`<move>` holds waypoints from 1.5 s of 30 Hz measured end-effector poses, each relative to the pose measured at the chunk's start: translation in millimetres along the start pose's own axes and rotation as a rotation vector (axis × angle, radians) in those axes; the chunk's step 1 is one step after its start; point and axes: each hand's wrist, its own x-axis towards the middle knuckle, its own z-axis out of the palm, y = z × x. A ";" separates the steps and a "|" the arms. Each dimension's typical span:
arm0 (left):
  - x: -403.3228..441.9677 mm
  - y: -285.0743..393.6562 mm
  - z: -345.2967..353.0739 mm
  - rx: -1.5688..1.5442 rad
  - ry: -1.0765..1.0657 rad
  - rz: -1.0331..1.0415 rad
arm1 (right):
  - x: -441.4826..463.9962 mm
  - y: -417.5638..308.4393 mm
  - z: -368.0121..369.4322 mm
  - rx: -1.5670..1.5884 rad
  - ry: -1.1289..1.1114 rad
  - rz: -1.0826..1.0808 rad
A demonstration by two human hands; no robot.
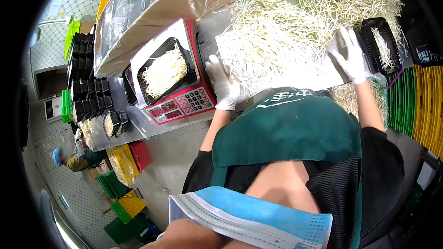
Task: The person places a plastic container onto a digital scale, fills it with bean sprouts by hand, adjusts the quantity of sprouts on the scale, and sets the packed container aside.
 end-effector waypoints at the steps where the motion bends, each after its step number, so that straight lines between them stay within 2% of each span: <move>1: -2.1 -1.8 5.1 -0.001 -0.002 -0.003 | -15.6 6.1 -2.7 -0.150 0.016 0.028; 3: -5.2 -2.1 18.1 0.052 0.145 0.164 | -36.1 17.5 18.7 -0.368 0.169 0.252; 4: -2.3 2.8 30.1 -0.084 0.064 0.065 | -36.5 25.2 33.4 -0.341 0.163 0.495; 5: 5.9 8.8 44.8 -0.084 0.066 0.069 | -20.6 25.5 38.9 -0.343 0.113 0.716; 6: 15.3 15.1 60.0 -0.381 0.011 0.029 | -5.1 27.1 46.3 -0.117 0.154 0.627; 8: 30.1 24.7 69.0 -0.678 -0.056 -0.005 | 20.2 19.9 78.6 0.166 0.248 0.372; 9: 39.3 34.2 63.8 -0.571 -0.126 0.028 | 26.4 10.1 98.6 0.222 0.297 0.205; 11: 44.0 30.8 57.8 -0.463 -0.193 0.064 | 31.9 -9.9 64.6 0.133 0.269 0.152; 12: 40.3 18.3 56.0 -0.493 -0.100 0.166 | 35.8 -22.7 33.2 0.048 0.236 0.097; 13: 36.5 8.2 50.6 -0.519 -0.005 0.265 | 37.8 -40.1 -16.0 0.028 0.304 0.044; 14: 30.4 3.0 36.2 -0.811 -0.127 0.134 | 30.3 -26.4 -38.4 -0.090 0.435 -0.016; 15: 23.7 3.8 27.1 -0.955 -0.196 0.068 | 20.8 -17.0 -71.2 -0.207 0.405 -0.032; 16: 17.3 5.0 17.6 -1.095 -0.258 -0.009 | 5.5 11.2 -85.1 -0.365 0.377 -0.008; 18: -0.3 17.4 16.0 -1.345 -0.209 -0.191 | -40.2 70.9 -82.8 -0.460 0.124 0.315; 19: -3.9 20.1 16.3 -1.467 -0.177 -0.280 | -41.8 67.2 -85.0 -0.528 -0.214 0.619; 20: 4.9 12.7 27.7 -1.229 -0.162 -0.065 | -51.2 99.1 -70.2 -0.529 -0.192 0.616; 21: 9.4 11.7 35.4 -1.231 -0.162 -0.061 | -57.5 134.2 -51.6 -0.530 -0.169 0.615; 22: 11.6 14.1 43.7 -0.946 -0.104 0.000 | -51.2 134.1 -46.2 -0.524 -0.133 0.577; 23: 14.9 16.9 48.7 -0.865 -0.079 0.022 | -46.7 130.6 -42.2 -0.522 -0.101 0.545; 25: 20.4 13.1 44.0 -0.903 -0.059 0.008 | -26.6 81.2 -57.8 -0.479 -0.087 0.544; 26: 21.1 9.9 38.3 -1.002 -0.065 -0.041 | -27.1 70.5 -63.5 -0.513 0.136 0.185; 27: 18.9 8.4 30.1 -1.098 -0.078 -0.118 | -14.4 48.4 -76.2 -0.442 0.113 0.236; 28: 17.1 8.5 22.7 -1.170 -0.082 -0.179 | -3.8 30.0 -79.2 -0.341 0.304 0.093; 29: 14.7 29.6 -3.6 -1.128 -0.118 -0.466 | 11.1 8.1 -77.8 -0.276 0.352 0.041; 30: 20.5 12.8 5.9 -1.185 -0.204 -0.507 | 27.0 -28.7 -74.8 -0.081 0.248 0.140; 31: 23.7 -2.3 16.7 -1.236 -0.285 -0.553 | 40.8 -69.7 -66.5 0.173 0.068 0.381; 32: 26.5 11.5 18.0 -1.277 -0.272 -0.635 | 45.7 -61.8 -22.1 0.261 0.075 0.071; 33: 30.1 13.5 34.3 -1.276 -0.277 -0.636 | 56.6 -91.7 -2.2 0.239 -0.054 0.020; 35: 39.4 11.1 71.7 -1.206 0.040 -0.238 | 59.6 -134.8 52.1 0.260 -0.070 -0.036; 36: 41.0 13.7 65.9 -1.192 0.081 -0.246 | 60.1 -147.1 65.8 0.262 -0.080 -0.043; 37: 43.0 17.3 59.0 -1.177 0.122 -0.254 | 60.0 -157.7 76.8 0.122 -0.029 -0.114; 39: 37.0 14.8 20.1 -1.464 -0.360 -0.493 | 70.4 -161.6 74.2 -0.013 0.023 -0.184; 40: 30.0 21.3 8.8 -1.333 -0.218 -0.639 | 86.6 -153.2 55.8 0.169 -0.242 -0.116; 42: 25.7 6.4 5.9 -1.288 -0.189 -0.687 | 102.4 -119.3 52.5 0.628 -0.474 0.098; 43: 25.7 5.9 4.8 -1.258 -0.149 -0.723 | 106.7 -100.3 54.1 0.628 -0.484 0.099; 45: 35.8 -19.7 18.1 -1.259 -0.184 -0.704 | 118.7 -81.8 47.8 0.873 -0.398 -0.104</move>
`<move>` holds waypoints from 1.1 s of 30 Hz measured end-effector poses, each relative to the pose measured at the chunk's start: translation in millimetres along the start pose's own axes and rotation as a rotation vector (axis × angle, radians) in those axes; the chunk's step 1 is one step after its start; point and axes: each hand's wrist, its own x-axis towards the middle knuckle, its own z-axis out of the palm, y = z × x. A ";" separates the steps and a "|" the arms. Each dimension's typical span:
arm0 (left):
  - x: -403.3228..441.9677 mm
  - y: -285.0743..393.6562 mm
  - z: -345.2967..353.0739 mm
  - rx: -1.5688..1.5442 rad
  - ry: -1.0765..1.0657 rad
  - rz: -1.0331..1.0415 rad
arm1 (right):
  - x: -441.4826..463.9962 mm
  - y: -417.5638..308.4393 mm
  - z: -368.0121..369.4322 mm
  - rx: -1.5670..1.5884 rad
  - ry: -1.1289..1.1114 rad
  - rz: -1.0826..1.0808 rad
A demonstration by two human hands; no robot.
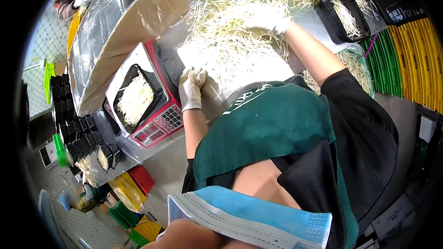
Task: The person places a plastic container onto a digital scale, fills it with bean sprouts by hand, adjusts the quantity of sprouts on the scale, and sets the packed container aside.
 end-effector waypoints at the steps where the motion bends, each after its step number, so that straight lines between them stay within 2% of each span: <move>1: 20.6 -5.9 -12.6 -0.112 -0.289 -0.068 | 2.7 -3.1 -6.3 0.064 -0.005 -0.087; 2: 31.8 -9.1 -18.3 -0.222 -0.581 -0.137 | 3.2 -15.5 -8.5 0.239 -0.064 0.056; 3: 17.0 3.2 6.1 -0.203 -0.359 -0.219 | 3.3 -23.0 -7.8 0.413 -0.122 0.200; 5: 19.9 12.9 32.6 -0.249 -0.401 -0.429 | 4.5 -5.8 19.4 0.363 -0.122 0.231; 6: 21.9 15.7 55.8 -0.249 -0.401 -0.428 | 5.9 -12.0 27.6 0.005 -0.099 0.224; 7: 23.4 16.6 83.1 -0.184 -0.269 -0.322 | 7.2 -18.4 35.7 -0.351 -0.080 0.234; 8: 23.9 16.4 96.3 -0.119 -0.137 -0.219 | 11.1 -20.3 49.2 -0.353 -0.005 0.019; 9: 22.8 17.0 96.2 -0.116 -0.138 -0.221 | 10.7 -23.3 54.4 -0.152 -0.063 0.106; 11: 25.1 23.2 98.2 -0.030 -0.282 0.042 | 3.9 -47.7 50.1 0.042 -0.111 0.186; 12: 25.7 25.7 97.4 0.012 -0.351 0.173 | -3.0 -67.2 41.1 0.248 -0.073 0.228; 14: 18.2 27.0 89.2 0.102 -0.488 0.415 | -18.4 -80.4 25.1 0.465 -0.027 0.283; 15: 0.0 39.2 80.1 -0.073 -0.388 0.120 | -25.6 -79.8 15.1 0.353 -0.082 0.235; 16: -4.0 42.9 67.4 0.037 -0.355 0.074 | -29.4 -79.6 4.2 0.237 -0.141 0.182; 17: 3.1 39.4 43.2 0.101 -0.369 -0.082 | -30.6 -80.2 -5.4 0.059 -0.230 0.206; 18: 10.1 35.9 19.1 0.167 -0.386 -0.237 | -34.2 -63.1 -10.3 0.060 -0.229 0.207; 20: 1.4 28.8 5.3 0.094 -0.412 -0.126 | -39.4 -29.6 -11.3 0.215 0.000 0.377; 21: 0.3 23.6 -0.4 0.093 -0.407 -0.131 | -38.3 -42.5 -17.5 0.147 0.029 0.302; 23: -1.9 20.0 -7.4 -0.028 -0.229 -0.180 | -31.0 -9.9 -16.6 0.153 0.065 0.416; 25: -5.0 18.5 -9.3 -0.054 -0.186 -0.203 | -30.2 0.0 -8.5 0.126 0.057 0.478; 27: -18.6 27.0 2.8 -0.091 -0.092 -0.263 | -24.7 -37.4 14.4 -0.233 -0.004 0.617; 28: -17.4 22.4 0.9 -0.095 -0.084 -0.261 | -36.7 3.1 38.6 -0.402 0.062 0.313; 29: -12.6 16.6 -0.6 -0.168 -0.044 -0.281 | -37.6 -3.0 56.0 -0.378 0.030 0.130; 31: -12.7 14.7 2.4 -0.342 0.014 -0.330 | -38.5 -28.6 72.5 -0.353 0.002 -0.057; 33: -12.1 11.3 -4.6 -0.294 0.015 -0.326 | -36.5 -56.3 60.7 -0.166 0.094 0.046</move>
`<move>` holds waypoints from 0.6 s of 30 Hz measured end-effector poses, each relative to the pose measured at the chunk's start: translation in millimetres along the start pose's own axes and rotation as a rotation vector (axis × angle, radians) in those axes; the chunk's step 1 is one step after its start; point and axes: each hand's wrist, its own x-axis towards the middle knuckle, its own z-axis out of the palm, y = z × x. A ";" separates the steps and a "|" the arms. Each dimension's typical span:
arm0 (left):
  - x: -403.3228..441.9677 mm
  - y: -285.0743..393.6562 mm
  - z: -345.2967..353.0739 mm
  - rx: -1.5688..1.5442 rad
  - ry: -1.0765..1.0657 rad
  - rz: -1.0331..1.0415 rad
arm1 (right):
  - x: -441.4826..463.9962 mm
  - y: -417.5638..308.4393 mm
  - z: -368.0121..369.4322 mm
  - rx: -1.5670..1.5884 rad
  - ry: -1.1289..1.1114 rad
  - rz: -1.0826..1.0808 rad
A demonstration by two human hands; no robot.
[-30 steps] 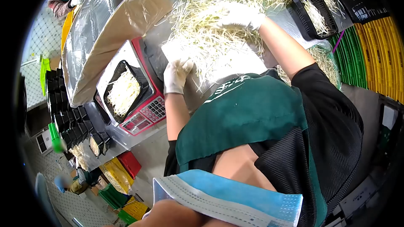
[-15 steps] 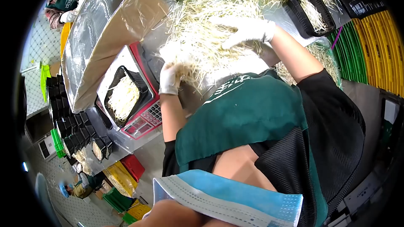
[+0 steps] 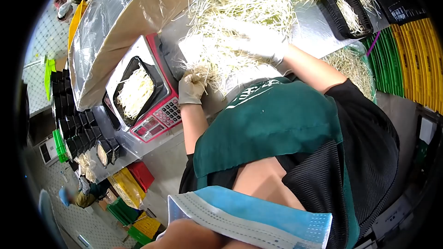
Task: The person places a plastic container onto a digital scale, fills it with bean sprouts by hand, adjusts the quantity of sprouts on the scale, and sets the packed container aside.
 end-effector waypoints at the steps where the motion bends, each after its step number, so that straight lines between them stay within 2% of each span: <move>1: 1.4 -1.0 -5.5 0.049 0.007 0.003 | 1.1 10.2 -6.6 -0.002 0.001 0.000; 3: -2.0 -0.3 -17.8 0.143 -0.048 0.055 | 7.9 58.6 -37.0 0.080 0.001 0.285; 4: -14.0 1.5 -12.0 0.049 -0.027 -0.006 | 9.6 85.6 -42.9 -0.030 -0.102 0.462; 5: -23.8 3.0 -3.4 -0.045 -0.004 -0.068 | 7.3 75.1 -39.8 -0.034 -0.101 0.464; 7: -30.7 -7.5 15.3 0.001 -0.077 -0.099 | 1.3 32.3 -16.6 -0.223 -0.263 0.426; 8: -24.4 -17.9 27.3 0.052 -0.254 -0.015 | 1.0 18.0 -1.7 -0.224 -0.263 0.426; 9: -18.2 -27.0 39.5 0.102 -0.432 0.071 | 1.7 5.7 13.8 -0.291 -0.292 0.309; 10: -13.0 -36.1 51.9 0.102 -0.433 0.074 | 1.7 0.5 21.9 -0.358 -0.320 0.192; 11: -9.3 -42.7 66.0 0.393 -0.399 0.441 | 1.4 1.4 22.3 -0.359 -0.320 0.188; 12: -8.1 -40.1 71.8 0.540 -0.389 0.625 | 3.7 2.9 19.2 -0.091 -0.180 0.140; 13: -6.5 -37.6 77.5 0.680 -0.349 0.813 | 3.7 3.4 12.1 0.044 -0.106 0.124; 14: -7.6 -29.0 77.0 0.505 -0.451 0.749 | 4.1 3.1 4.5 0.177 -0.035 0.099; 15: -6.9 -20.4 74.6 0.330 -0.549 0.677 | 5.4 -6.2 -14.9 0.356 -0.042 0.160; 16: -2.4 -13.4 66.6 0.350 -0.506 0.551 | 5.8 -10.8 -29.9 0.535 -0.047 0.221; 17: 5.0 -6.1 53.9 0.368 -0.461 0.425 | 7.2 -7.8 -39.0 0.532 -0.040 0.227; 18: 15.1 1.7 37.9 0.352 -0.405 0.275 | 12.4 -1.3 -48.7 0.164 -0.109 0.317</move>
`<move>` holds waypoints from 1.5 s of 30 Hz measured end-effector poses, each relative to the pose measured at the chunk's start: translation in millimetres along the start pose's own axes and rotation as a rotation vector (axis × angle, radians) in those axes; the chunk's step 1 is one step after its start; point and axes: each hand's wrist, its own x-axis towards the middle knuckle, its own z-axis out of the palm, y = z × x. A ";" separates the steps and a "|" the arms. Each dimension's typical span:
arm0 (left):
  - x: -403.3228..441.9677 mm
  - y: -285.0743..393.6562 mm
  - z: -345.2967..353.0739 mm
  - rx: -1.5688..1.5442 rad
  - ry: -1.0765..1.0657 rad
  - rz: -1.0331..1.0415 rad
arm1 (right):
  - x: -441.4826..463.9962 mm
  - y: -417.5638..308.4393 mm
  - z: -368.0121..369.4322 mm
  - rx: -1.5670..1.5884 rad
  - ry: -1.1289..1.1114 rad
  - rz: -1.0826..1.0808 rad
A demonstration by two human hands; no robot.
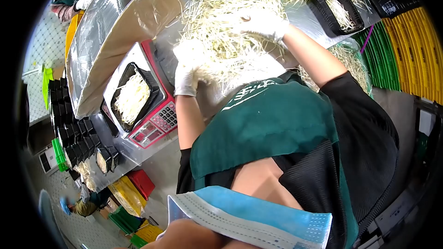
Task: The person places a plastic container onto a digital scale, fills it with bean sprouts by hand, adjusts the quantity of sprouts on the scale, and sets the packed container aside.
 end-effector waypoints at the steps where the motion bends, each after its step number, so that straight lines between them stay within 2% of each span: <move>1: 4.4 -7.4 -21.3 0.004 0.014 -0.007 | 8.8 5.9 -11.4 -0.365 -0.001 0.106; 2: 8.7 -14.5 -42.3 0.009 0.027 -0.015 | 20.9 46.5 -10.6 -0.282 0.056 0.068; 4: 6.9 -20.0 -51.3 0.034 0.047 0.043 | 18.8 49.7 -15.7 -0.188 0.071 0.071; 6: -10.8 -6.7 -43.8 0.091 0.162 -0.110 | 14.4 43.2 -14.3 -0.086 0.076 0.081; 9: -17.1 -4.8 -47.4 0.230 0.275 -0.150 | 8.6 22.7 -16.4 -0.247 0.184 -0.025; 10: -18.7 -6.9 -43.2 0.261 0.372 -0.149 | 15.4 39.0 -13.3 -0.472 0.256 -0.050; 11: -17.6 -11.3 -47.1 0.259 0.373 -0.150 | 17.7 46.4 -3.2 -0.472 0.254 -0.050; 13: -13.0 -24.3 -57.6 0.357 0.343 -0.037 | 23.0 54.6 20.8 -0.686 0.292 -0.052; 15: -21.0 8.2 -7.1 0.407 0.329 -0.057 | 21.2 51.1 41.1 -0.746 0.221 -0.073; 16: -11.7 -9.5 -3.7 0.371 0.232 0.224 | 18.8 44.0 48.7 -0.857 0.217 -0.010; 17: -9.4 -19.7 5.2 0.731 0.278 0.449 | 17.6 40.7 52.3 -0.969 0.210 0.053; 18: -7.7 -23.9 7.0 0.898 0.250 0.506 | 20.2 41.2 46.2 -0.972 0.208 0.052; 19: -6.5 -27.5 8.1 1.068 0.220 0.562 | 26.9 42.6 31.5 -0.844 0.156 0.043; 21: -3.1 -29.6 5.1 1.095 0.379 0.737 | 43.6 45.5 -3.3 -0.584 0.060 0.026; 22: 1.7 -24.6 -10.6 0.702 0.208 0.496 | 49.4 46.0 -13.7 -0.457 0.014 0.016; 23: 5.1 -22.3 -19.3 0.305 0.042 0.255 | 53.0 45.9 -18.7 -0.463 0.013 0.010; 24: -6.5 -9.4 -5.4 0.046 0.045 0.229 | 55.2 45.9 -22.2 -0.086 -0.036 -0.080; 25: -9.8 1.9 -9.1 -0.096 -0.004 0.111 | 56.6 47.4 -23.3 0.297 -0.084 -0.163; 27: -3.4 8.4 -18.1 -0.235 -0.126 0.036 | 67.3 38.7 -8.1 0.350 -0.105 -0.074; 28: -1.5 7.6 -18.1 -0.231 -0.124 0.035 | 74.2 30.2 2.0 0.172 -0.066 0.019; 30: 3.2 5.7 -18.0 -0.425 -0.120 -0.085 | 91.1 22.8 26.8 -0.007 -0.032 0.104; 32: 8.3 -9.1 -32.4 -0.497 -0.040 -0.124 | 107.0 38.6 62.6 -0.773 0.197 -0.044; 33: 7.4 -12.6 -35.8 -0.568 0.037 -0.169 | 101.9 28.8 74.5 -0.771 0.190 -0.044; 35: 10.6 -20.7 -43.7 -0.629 0.057 -0.207 | 84.3 11.8 98.5 -0.937 0.391 -0.006; 36: 15.4 -25.6 -47.2 -0.775 -0.338 -0.103 | 87.6 5.2 94.1 -0.905 0.330 0.066; 37: 12.2 -30.2 -53.9 -0.789 -0.419 -0.072 | 99.7 12.3 84.0 -0.905 0.330 0.065; 38: 4.2 -22.7 -48.3 -0.801 -0.501 -0.040 | 117.4 25.0 66.4 -0.929 0.155 -0.051; 39: -4.0 -14.4 -42.0 -0.812 -0.583 -0.009 | 111.5 25.4 53.2 -0.741 0.082 -0.049; 41: -32.5 17.4 -8.6 -0.147 0.352 0.031 | 99.3 24.8 26.5 -0.355 -0.052 -0.007; 42: -29.7 15.4 -18.0 -0.059 0.240 0.054 | 87.6 26.2 16.8 -0.175 -0.058 -0.177; 43: -21.4 -1.0 -32.6 0.063 0.345 -0.018 | 74.0 26.4 12.4 -0.167 -0.039 -0.317; 45: -29.7 -1.3 -1.3 0.158 0.199 0.310 | 38.9 9.7 13.9 -0.217 0.003 -0.540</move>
